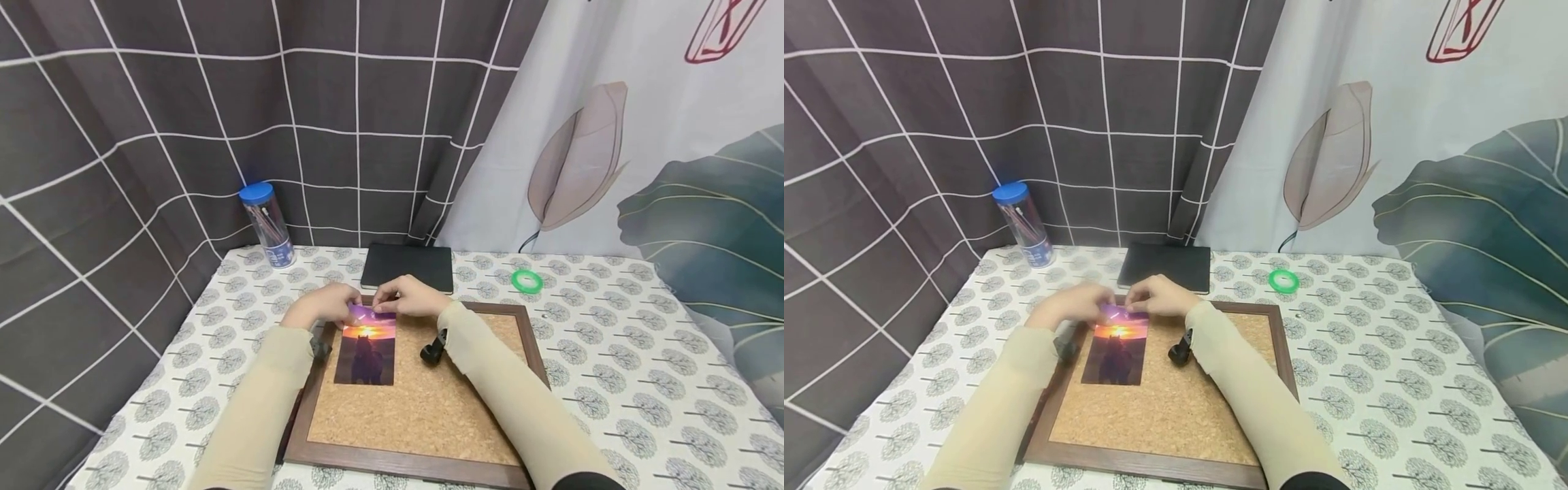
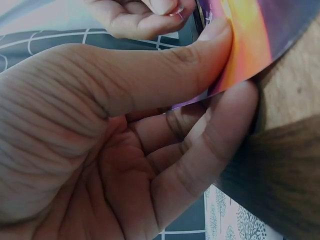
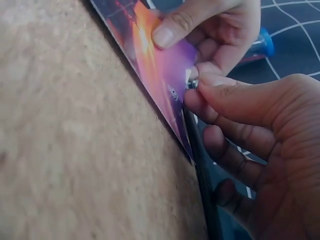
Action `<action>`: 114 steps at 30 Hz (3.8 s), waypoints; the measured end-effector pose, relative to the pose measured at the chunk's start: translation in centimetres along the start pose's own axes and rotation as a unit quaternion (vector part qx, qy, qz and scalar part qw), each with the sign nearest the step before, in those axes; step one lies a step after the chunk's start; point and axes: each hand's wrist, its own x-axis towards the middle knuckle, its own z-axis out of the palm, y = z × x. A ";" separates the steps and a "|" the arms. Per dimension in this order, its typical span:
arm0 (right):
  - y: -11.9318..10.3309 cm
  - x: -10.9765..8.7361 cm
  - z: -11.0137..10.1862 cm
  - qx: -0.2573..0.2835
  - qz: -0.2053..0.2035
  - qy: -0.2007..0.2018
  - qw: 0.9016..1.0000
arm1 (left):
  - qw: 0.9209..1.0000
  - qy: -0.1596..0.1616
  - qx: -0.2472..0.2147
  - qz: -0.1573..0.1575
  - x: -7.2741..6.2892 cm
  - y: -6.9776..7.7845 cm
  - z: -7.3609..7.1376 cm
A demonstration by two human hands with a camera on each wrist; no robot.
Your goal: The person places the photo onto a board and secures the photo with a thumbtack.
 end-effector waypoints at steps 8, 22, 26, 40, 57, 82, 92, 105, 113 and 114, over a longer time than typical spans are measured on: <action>0.7 0.1 0.8 0.003 0.014 -0.004 1.000 | 1.000 -0.005 -0.002 -0.001 0.0 0.3 0.2; 1.9 -0.4 2.4 -0.006 -0.015 0.040 0.999 | 1.000 -0.013 0.000 -0.017 -0.6 0.9 0.3; 1.8 -0.3 2.4 -0.006 -0.022 0.044 0.999 | 1.000 -0.010 -0.005 -0.021 -0.5 0.9 0.2; 1.7 -0.1 2.1 -0.021 -0.012 0.032 0.999 | 1.000 -0.003 -0.013 -0.022 -0.2 0.6 0.1; 1.2 0.2 2.5 -0.054 0.009 0.053 0.997 | 1.000 -0.006 -0.008 -0.021 -0.5 1.0 0.1; 1.3 0.1 2.5 -0.036 0.025 0.055 0.998 | 1.000 0.004 0.014 -0.022 -0.8 0.1 -0.6; 0.7 0.1 2.4 -0.041 0.042 0.056 0.997 | 1.000 0.006 0.005 -0.027 -0.8 0.1 -0.7; 0.7 0.1 2.6 -0.065 0.035 0.072 0.995 | 1.000 0.010 -0.002 -0.023 -0.8 -0.2 -0.5; 0.7 0.4 2.8 -0.081 0.045 0.075 0.993 | 0.999 0.014 0.029 -0.011 -0.8 -0.3 -0.6; 0.6 0.4 2.8 -0.084 0.047 0.074 0.993 | 0.999 0.016 0.039 -0.008 -0.8 -0.3 -0.6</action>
